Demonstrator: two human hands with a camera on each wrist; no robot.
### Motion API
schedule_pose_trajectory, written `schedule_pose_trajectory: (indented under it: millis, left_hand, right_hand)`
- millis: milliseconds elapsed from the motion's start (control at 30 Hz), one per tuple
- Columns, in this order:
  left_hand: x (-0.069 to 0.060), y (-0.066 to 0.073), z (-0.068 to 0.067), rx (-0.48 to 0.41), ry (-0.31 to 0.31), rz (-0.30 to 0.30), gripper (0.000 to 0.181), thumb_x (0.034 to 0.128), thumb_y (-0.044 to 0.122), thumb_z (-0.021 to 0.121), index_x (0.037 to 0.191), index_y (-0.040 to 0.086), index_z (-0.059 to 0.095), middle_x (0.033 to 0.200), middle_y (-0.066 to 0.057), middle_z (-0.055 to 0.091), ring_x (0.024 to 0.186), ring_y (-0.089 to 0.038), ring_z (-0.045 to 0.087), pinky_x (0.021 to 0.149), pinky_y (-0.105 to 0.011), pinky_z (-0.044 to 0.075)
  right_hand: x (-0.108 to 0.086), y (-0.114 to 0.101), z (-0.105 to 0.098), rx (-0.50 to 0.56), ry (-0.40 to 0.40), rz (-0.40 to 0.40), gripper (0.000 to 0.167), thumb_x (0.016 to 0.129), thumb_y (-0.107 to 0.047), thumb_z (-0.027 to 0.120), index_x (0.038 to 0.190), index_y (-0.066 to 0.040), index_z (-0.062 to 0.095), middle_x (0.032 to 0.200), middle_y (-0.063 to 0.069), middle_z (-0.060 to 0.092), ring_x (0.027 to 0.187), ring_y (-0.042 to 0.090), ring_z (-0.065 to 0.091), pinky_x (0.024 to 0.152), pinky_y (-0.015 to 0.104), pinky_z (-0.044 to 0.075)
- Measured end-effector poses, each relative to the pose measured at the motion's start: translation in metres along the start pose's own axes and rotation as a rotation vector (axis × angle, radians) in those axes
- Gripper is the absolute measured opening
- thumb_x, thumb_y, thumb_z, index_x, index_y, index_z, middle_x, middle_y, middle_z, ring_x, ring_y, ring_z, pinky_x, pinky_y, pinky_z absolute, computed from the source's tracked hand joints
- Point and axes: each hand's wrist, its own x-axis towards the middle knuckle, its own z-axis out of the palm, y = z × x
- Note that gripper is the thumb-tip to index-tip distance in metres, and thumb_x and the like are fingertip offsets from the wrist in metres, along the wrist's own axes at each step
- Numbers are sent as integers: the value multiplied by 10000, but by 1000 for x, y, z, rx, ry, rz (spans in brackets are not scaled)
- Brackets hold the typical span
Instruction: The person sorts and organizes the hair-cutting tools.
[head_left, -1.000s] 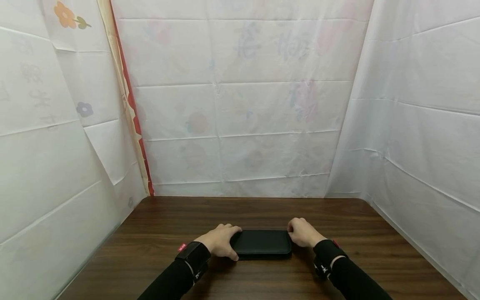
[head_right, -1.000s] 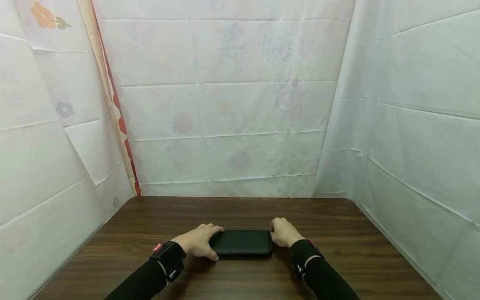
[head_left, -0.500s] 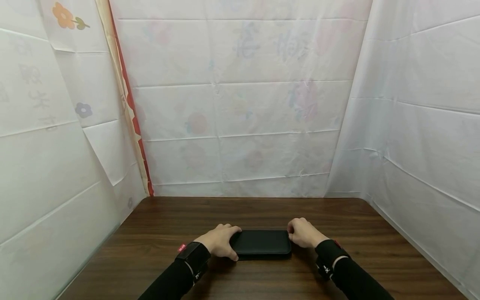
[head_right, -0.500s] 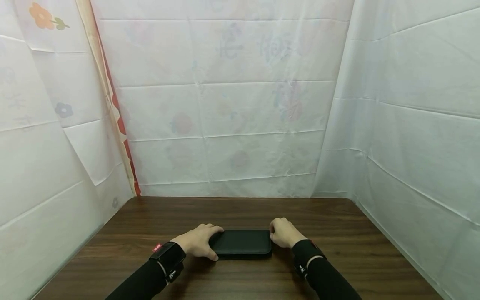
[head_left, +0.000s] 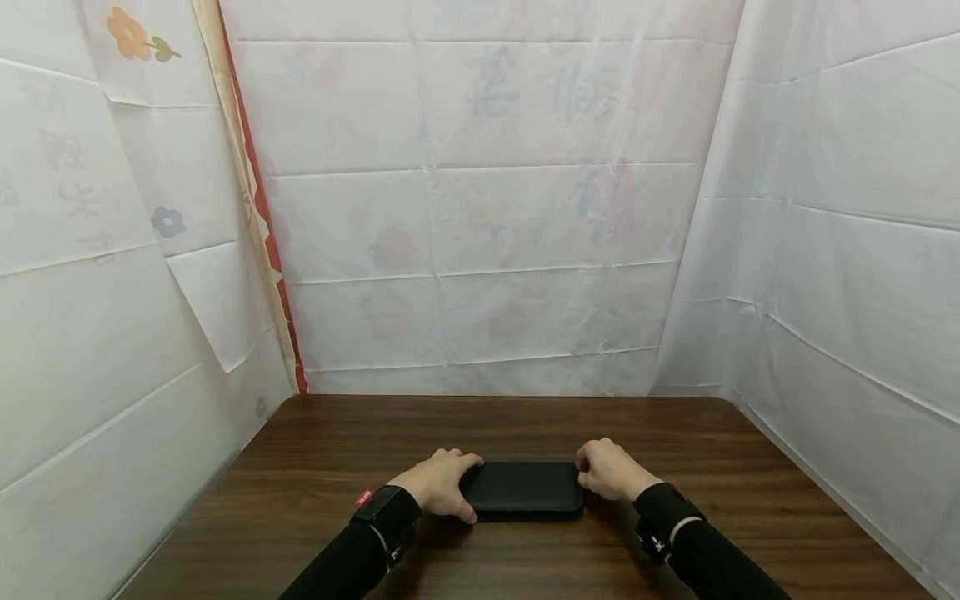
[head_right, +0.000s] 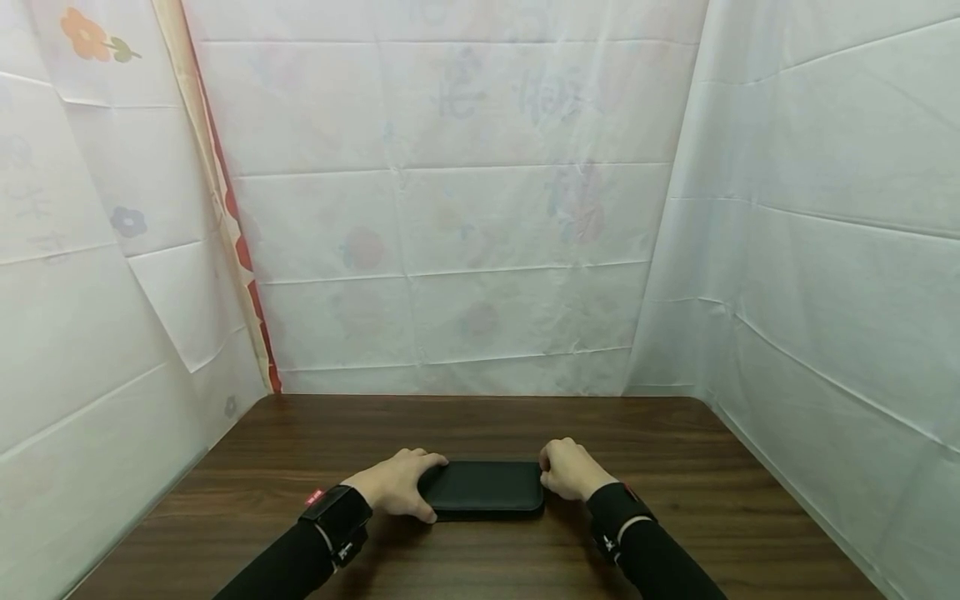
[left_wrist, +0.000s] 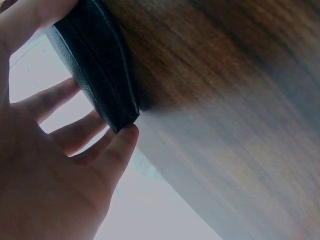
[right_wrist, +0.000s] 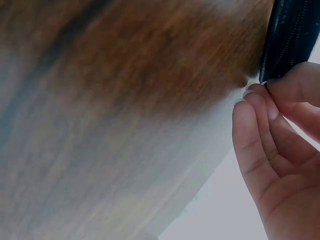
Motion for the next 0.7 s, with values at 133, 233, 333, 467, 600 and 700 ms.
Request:
schedule_pose_trajectory:
  millis: [133, 233, 333, 467, 600, 700]
  left_hand:
    - [0, 0, 1, 4, 3, -3, 795, 729, 356, 902, 1430, 189, 567, 1361, -84, 558, 1243, -308, 492, 921, -522, 492]
    - [0, 0, 2, 9, 8, 0, 795, 728, 361, 900, 1430, 190, 568, 1356, -80, 561, 1235, -302, 495, 919, -518, 494]
    - [1, 0, 2, 12, 9, 0, 795, 727, 365, 899, 1429, 193, 569, 1348, -78, 563, 1229, -299, 497, 915, -515, 495]
    - [1, -1, 2, 12, 15, 3, 796, 722, 367, 899, 1426, 193, 570, 1340, -79, 564, 1223, -301, 498, 907, -512, 495]
    - [1, -1, 2, 12, 19, 10, 796, 720, 364, 900, 1423, 186, 571, 1335, -84, 564, 1215, -302, 498, 903, -508, 495]
    - [1, 0, 3, 6, 13, 10, 798, 725, 359, 898, 1429, 181, 567, 1343, -88, 560, 1220, -301, 495, 909, -509, 492]
  right_hand:
    - [-2, -1, -1, 0, 5, -8, 88, 836, 1, 720, 804, -74, 690, 709, -26, 568, 624, 149, 518, 590, 364, 463]
    - [-4, -2, -2, -11, 2, -14, 90, 825, 0, 716, 793, -77, 684, 704, -33, 562, 619, 143, 513, 582, 351, 456]
    - [-6, -1, -2, -30, 3, -40, 94, 805, 6, 707, 789, -84, 684, 711, -47, 562, 623, 122, 505, 585, 330, 452]
    - [-9, 1, -4, -53, 9, -87, 101, 771, 16, 694, 796, -81, 702, 723, -56, 587, 630, 91, 507, 590, 306, 458]
    - [-13, 3, -6, -49, -4, -95, 121, 768, 23, 693, 835, -70, 731, 773, -29, 642, 657, 87, 528, 610, 309, 480]
    - [-15, 3, -6, -42, -19, -87, 127, 767, 27, 692, 849, -64, 726, 803, -13, 647, 669, 103, 526, 616, 316, 480]
